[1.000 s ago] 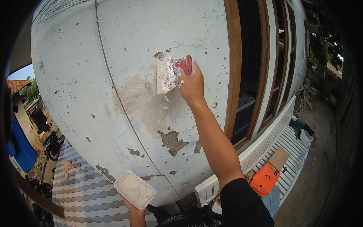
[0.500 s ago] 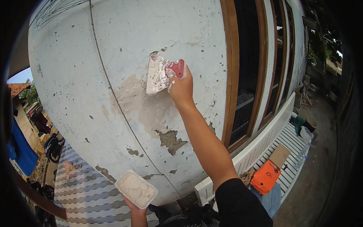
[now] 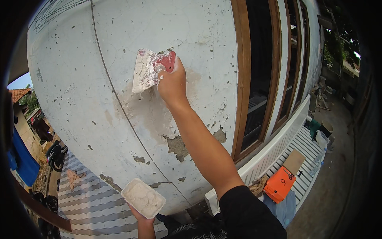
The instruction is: Patching a damaged area on an exterior wall using putty and a putty knife.
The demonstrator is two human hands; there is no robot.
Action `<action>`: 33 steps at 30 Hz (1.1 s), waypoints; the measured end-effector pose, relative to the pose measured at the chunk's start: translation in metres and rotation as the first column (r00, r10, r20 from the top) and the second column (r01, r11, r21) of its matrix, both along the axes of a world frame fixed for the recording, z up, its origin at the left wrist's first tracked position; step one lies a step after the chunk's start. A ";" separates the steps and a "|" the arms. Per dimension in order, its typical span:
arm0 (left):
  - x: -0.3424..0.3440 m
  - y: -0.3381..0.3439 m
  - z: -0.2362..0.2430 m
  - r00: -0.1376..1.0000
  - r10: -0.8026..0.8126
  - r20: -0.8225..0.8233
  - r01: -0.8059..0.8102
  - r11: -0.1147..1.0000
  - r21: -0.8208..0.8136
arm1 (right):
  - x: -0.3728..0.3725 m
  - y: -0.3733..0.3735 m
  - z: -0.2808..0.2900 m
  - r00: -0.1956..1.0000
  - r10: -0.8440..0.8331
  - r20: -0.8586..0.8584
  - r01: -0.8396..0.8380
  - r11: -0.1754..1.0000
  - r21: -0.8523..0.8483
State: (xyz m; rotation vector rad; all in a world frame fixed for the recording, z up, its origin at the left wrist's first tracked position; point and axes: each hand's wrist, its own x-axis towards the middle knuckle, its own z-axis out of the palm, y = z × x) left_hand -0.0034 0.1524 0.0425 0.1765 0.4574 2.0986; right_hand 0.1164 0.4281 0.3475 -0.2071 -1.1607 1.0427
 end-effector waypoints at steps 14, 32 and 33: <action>-0.024 -0.020 -0.012 0.982 0.188 0.004 -0.188 0.982 -0.025 | 0.056 0.004 -0.014 0.840 -0.525 0.133 0.486 0.839 0.245; -0.007 -0.008 -0.007 0.995 0.103 -0.008 -0.103 0.994 -0.041 | 0.078 0.021 -0.007 0.793 -0.580 0.184 0.525 0.805 0.275; -0.007 -0.009 -0.008 0.994 0.105 -0.008 -0.105 0.993 -0.043 | 0.076 0.021 -0.009 0.773 -0.598 0.212 0.543 0.797 0.266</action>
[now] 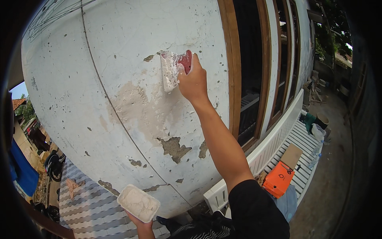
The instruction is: Patching a damaged area on an exterior wall using putty and a putty knife.
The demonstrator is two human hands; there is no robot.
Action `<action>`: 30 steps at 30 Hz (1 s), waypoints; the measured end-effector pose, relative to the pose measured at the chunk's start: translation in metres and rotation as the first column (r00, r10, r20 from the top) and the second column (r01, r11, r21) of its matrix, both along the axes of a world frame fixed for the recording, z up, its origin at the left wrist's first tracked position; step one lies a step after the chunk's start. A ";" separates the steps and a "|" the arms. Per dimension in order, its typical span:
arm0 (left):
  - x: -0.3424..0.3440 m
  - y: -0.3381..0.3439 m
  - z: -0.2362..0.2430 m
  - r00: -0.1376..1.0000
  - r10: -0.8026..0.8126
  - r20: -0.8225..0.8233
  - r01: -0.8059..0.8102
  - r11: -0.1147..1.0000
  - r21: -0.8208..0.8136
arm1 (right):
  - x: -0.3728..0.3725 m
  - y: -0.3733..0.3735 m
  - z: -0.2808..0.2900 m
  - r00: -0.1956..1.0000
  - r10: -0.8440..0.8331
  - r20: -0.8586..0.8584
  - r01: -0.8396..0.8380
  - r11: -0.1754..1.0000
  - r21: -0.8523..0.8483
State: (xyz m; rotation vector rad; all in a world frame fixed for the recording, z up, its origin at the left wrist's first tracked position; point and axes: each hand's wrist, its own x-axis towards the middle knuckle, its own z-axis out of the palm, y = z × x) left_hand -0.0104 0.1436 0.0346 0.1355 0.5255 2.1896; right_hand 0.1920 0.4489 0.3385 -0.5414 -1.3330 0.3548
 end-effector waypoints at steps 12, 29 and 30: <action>0.003 0.003 0.000 0.999 -0.030 -0.016 0.030 0.999 -0.019 | -0.004 0.030 -0.007 0.974 0.215 -0.070 -0.217 0.976 -0.025; 0.001 0.000 0.000 1.000 0.022 -0.014 -0.022 1.000 -0.004 | 0.011 -0.014 -0.010 0.876 0.453 -0.163 -0.440 0.891 0.110; -0.002 -0.001 -0.003 1.000 0.025 -0.012 -0.025 1.000 -0.002 | 0.019 -0.016 -0.020 0.892 0.409 -0.193 -0.399 0.912 0.093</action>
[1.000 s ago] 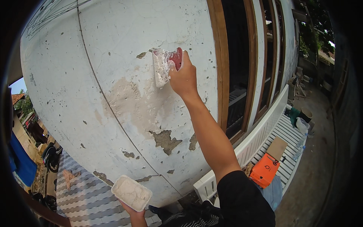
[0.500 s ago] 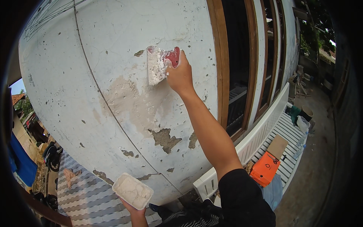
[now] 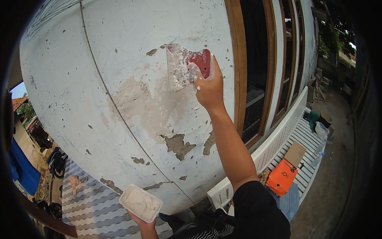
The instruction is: Patching a damaged area on an exterior wall using putty and a putty knife.
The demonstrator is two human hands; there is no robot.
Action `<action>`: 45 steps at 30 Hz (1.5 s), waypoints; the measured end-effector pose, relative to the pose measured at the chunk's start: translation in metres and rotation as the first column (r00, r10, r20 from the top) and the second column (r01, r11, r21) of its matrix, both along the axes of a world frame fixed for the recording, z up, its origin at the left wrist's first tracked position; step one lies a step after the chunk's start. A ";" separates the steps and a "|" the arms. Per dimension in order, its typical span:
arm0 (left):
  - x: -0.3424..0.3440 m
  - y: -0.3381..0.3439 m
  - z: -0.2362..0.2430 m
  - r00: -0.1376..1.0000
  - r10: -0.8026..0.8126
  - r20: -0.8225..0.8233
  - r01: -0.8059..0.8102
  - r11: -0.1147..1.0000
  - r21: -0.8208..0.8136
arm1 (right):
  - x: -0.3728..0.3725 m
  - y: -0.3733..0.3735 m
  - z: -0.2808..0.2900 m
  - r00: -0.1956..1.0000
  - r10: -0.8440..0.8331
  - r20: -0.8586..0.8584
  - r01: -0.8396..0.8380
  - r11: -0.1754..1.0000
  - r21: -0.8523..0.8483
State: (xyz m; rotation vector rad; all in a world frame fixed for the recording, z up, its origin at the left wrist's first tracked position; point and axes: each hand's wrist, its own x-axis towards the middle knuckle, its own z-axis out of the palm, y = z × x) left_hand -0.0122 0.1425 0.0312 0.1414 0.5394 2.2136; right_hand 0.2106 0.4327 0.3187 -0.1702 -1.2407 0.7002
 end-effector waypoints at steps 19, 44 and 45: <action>0.002 0.009 -0.003 1.000 -0.028 0.008 0.028 0.995 -0.095 | 0.001 0.028 -0.235 0.771 -0.512 0.379 0.574 0.817 -0.063; 0.001 0.004 0.001 0.995 -0.086 0.046 0.088 0.995 -0.044 | -0.033 -0.056 -0.258 0.818 -0.251 0.518 0.348 0.932 -0.097; 0.000 0.002 -0.002 0.996 -0.080 0.046 0.082 0.996 -0.043 | -0.034 -0.056 -0.255 0.808 -0.267 0.524 0.362 0.928 -0.086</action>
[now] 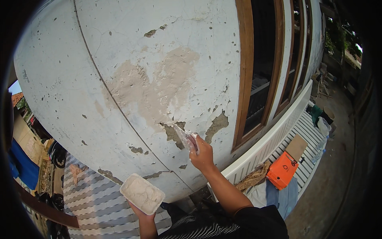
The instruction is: Patching a damaged area on an exterior wall using putty and a putty knife.
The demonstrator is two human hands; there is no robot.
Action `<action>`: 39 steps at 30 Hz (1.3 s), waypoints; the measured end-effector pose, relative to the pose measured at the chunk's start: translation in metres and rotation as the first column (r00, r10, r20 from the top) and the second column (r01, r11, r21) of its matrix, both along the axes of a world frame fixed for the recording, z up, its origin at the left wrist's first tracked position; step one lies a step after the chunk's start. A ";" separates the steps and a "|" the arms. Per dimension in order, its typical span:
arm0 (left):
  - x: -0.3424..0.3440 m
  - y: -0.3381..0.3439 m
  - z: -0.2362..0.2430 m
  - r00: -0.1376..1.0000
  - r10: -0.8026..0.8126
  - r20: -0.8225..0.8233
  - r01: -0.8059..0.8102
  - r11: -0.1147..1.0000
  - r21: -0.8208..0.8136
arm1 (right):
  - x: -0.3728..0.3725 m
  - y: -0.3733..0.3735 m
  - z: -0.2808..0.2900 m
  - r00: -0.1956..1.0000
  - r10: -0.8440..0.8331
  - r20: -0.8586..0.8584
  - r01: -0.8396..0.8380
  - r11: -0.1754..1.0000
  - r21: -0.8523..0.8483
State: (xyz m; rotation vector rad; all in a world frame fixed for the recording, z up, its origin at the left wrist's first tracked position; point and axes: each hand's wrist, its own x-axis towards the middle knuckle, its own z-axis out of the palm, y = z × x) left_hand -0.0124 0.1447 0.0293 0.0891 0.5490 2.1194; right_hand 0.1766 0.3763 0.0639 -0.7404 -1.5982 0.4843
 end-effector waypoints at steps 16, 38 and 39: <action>-0.006 -0.006 -0.012 0.999 0.023 0.023 -0.024 0.999 0.049 | -0.003 0.009 0.022 0.999 0.007 0.053 -0.002 0.996 -0.089; 0.006 -0.002 -0.009 1.000 -0.015 0.012 0.014 0.998 0.065 | 0.000 0.001 0.040 0.995 -0.013 0.094 0.020 0.998 -0.067; 0.003 -0.001 -0.011 1.000 -0.010 0.011 0.009 0.998 0.066 | -0.002 -0.001 0.041 0.996 -0.008 0.094 0.014 0.998 -0.067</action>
